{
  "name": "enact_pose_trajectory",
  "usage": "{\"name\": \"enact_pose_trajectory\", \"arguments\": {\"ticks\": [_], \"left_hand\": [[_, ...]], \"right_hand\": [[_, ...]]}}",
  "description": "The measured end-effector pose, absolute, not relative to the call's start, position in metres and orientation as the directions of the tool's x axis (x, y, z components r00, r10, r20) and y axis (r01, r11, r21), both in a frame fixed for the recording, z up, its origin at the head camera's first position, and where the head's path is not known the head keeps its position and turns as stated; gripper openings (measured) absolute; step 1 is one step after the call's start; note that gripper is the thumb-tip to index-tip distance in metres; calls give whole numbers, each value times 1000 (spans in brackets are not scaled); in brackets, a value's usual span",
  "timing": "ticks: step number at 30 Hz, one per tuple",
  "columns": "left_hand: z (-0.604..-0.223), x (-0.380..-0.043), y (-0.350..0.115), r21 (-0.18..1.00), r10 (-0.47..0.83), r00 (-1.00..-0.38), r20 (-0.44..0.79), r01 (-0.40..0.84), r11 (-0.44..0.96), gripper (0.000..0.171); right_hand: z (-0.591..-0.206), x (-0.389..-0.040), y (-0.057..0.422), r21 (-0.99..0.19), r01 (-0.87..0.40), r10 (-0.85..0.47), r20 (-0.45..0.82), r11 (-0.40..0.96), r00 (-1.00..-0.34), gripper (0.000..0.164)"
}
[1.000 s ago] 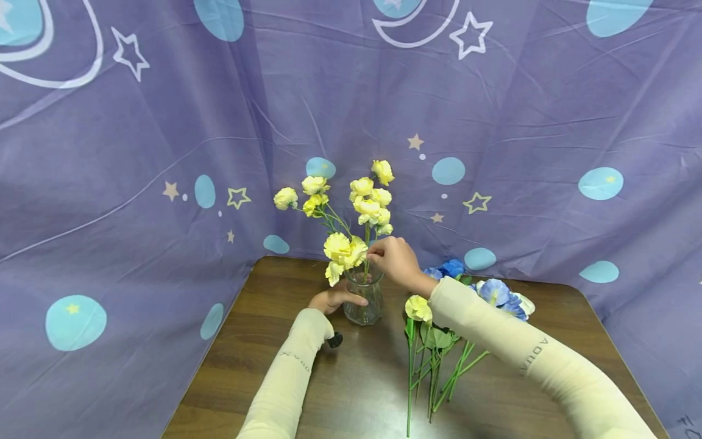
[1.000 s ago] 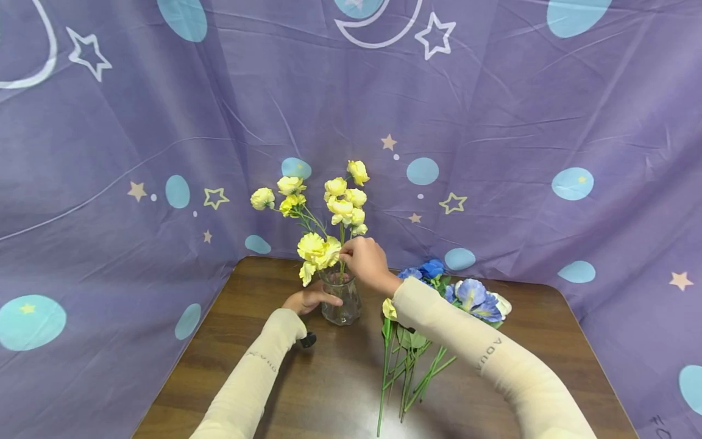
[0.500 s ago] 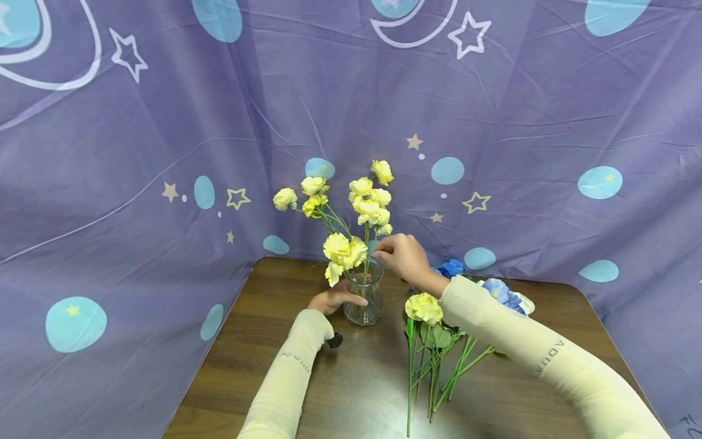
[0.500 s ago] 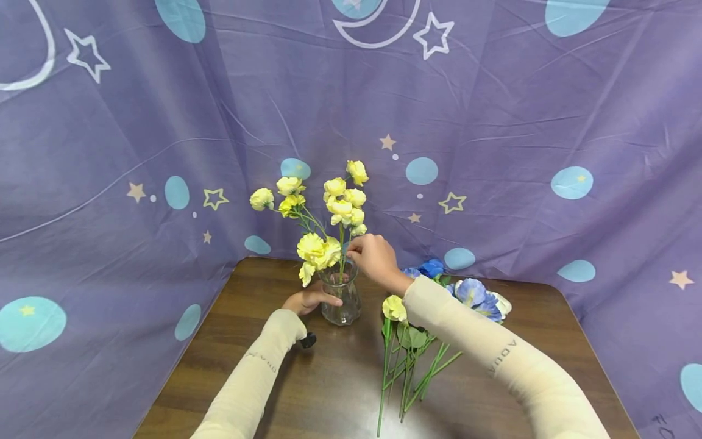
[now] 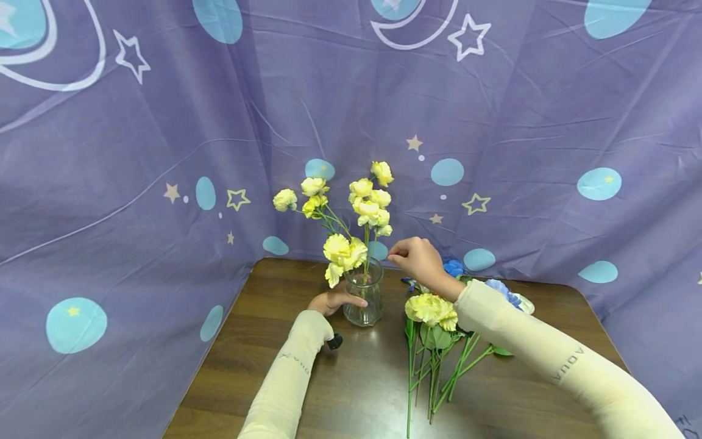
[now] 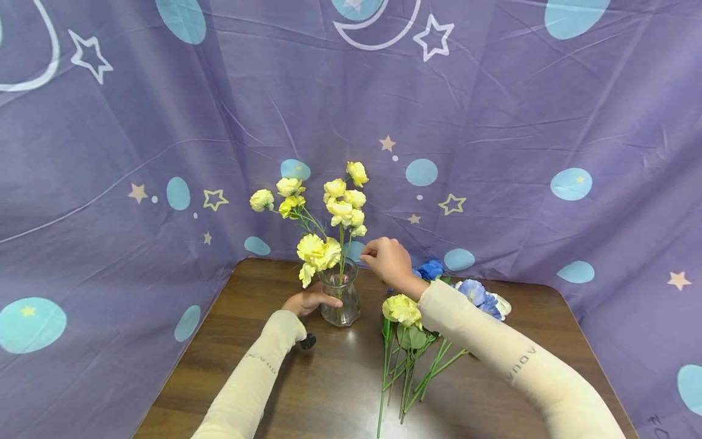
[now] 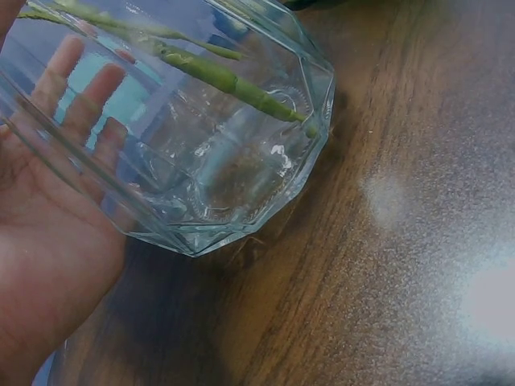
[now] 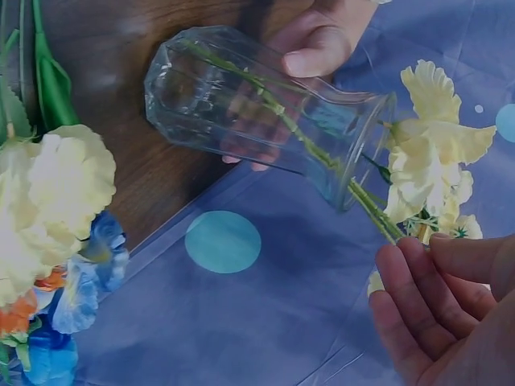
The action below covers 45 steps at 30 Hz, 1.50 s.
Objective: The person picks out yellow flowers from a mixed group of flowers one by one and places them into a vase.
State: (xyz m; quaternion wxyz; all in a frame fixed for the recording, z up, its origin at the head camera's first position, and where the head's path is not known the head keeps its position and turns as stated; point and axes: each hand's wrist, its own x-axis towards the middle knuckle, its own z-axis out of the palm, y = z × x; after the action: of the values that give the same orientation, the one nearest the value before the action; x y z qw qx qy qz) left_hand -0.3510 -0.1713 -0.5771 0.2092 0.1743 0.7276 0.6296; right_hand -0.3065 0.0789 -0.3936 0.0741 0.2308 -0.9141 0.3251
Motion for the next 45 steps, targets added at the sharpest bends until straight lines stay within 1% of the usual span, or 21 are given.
{"name": "enact_pose_trajectory", "arguments": {"ticks": [11,21,25,29,35,41,45], "left_hand": [[-575,-351,-172,989,515,-853,-87,-13,146,81],[-575,-350,-172,989,512,-854,-88,-12,150,81],[-574,-351,-171,989,506,-858,-91,-18,148,81],[-575,-351,-172,988,502,-860,-96,-21,153,81],[-576,-351,-174,986,493,-864,-105,-26,164,81],[-578,-351,-173,985,503,-859,-98,-11,173,78],[-578,-351,-173,984,511,-855,-90,3,179,77]], "right_hand": [[-399,-301,103,-587,-447,-359,268,674,-894,13],[-408,-296,124,-623,-365,-336,169,692,-927,15],[-409,-295,131,-633,-295,-304,98,716,-948,15],[-412,-292,136,-661,-203,-279,-10,723,-960,17],[-416,-286,140,-729,-112,-296,-128,675,-947,19],[-426,-280,144,-737,-19,-281,-234,676,-931,21],[-433,-277,146,-759,38,-279,-285,650,-917,19]]}}
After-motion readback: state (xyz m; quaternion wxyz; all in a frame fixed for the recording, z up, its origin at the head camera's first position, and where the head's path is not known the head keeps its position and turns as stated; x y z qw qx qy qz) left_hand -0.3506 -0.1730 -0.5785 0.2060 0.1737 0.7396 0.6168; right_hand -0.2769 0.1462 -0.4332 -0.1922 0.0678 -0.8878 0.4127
